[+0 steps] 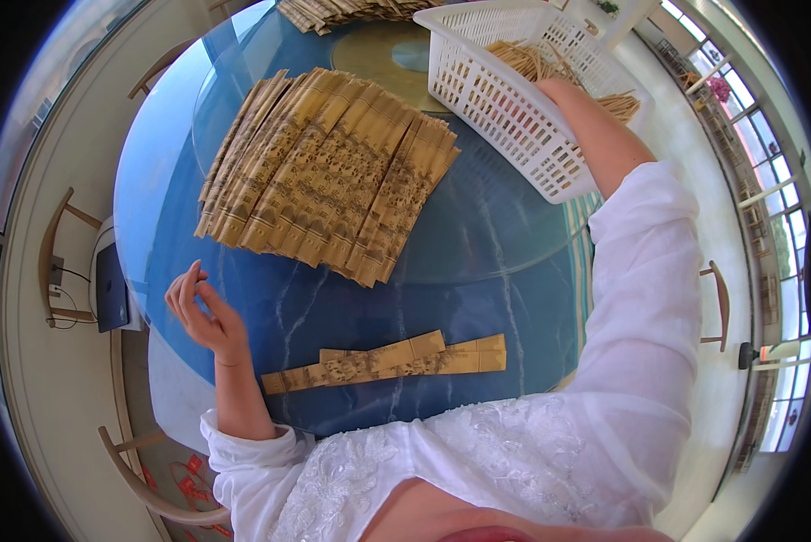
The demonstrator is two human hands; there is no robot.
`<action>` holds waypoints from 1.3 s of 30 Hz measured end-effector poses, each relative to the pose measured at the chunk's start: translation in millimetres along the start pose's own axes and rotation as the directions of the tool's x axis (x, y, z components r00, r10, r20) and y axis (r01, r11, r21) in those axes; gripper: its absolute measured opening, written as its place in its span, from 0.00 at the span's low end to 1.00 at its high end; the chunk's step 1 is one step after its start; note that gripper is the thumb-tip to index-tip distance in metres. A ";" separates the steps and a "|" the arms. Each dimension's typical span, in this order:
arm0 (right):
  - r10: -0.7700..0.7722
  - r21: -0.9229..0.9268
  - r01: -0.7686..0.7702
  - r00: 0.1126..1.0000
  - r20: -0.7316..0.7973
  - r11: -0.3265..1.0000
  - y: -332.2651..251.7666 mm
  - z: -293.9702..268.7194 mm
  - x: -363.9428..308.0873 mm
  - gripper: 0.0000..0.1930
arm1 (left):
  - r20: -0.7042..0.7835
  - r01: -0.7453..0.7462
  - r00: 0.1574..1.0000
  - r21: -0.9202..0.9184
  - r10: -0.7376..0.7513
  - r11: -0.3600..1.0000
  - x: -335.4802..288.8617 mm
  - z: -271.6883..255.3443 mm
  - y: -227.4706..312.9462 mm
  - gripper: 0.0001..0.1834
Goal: The person repeatedly picks up thin bamboo sticks and inserts them into slots on flat bamboo strips laid on a blue table. They align and slide the sticks into place, then set the assembled strip aside. The process is repeated with multiple strips and sticks from a nearby basket.
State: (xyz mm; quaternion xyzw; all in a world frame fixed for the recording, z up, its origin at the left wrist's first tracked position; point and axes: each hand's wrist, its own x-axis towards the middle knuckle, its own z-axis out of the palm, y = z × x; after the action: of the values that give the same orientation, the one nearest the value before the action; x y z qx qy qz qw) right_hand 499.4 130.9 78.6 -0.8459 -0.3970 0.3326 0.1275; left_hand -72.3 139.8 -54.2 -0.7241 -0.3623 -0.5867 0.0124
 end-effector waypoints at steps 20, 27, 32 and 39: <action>0.100 0.169 -0.097 0.995 -0.010 0.981 5.6 9.2 2.1 0.16 | 0.005 -0.049 0.999 0.011 0.049 0.999 8.9 -5.4 1.9 0.10; 0.205 0.183 -0.200 0.979 -0.009 0.963 9.0 -8.5 14.7 0.15 | 0.003 -0.041 0.999 0.015 0.041 0.999 7.8 -4.0 -2.1 0.10; 0.220 0.210 -0.196 0.971 -0.097 0.958 -7.5 1.9 -3.5 0.12 | -0.004 -0.049 0.999 0.070 0.049 0.996 7.0 -8.4 -7.4 0.10; 0.346 0.470 -0.238 0.925 -0.156 0.850 37.1 -38.5 -39.6 0.07 | -0.042 -0.054 0.997 0.078 0.057 0.995 8.2 -5.8 -6.3 0.09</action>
State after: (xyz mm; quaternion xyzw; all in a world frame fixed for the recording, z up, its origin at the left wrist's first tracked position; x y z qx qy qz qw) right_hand 528.4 78.6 107.8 -0.8784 -0.1589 0.3272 0.3100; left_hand -80.2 146.1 -47.9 -0.7197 -0.3640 -0.5877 0.0649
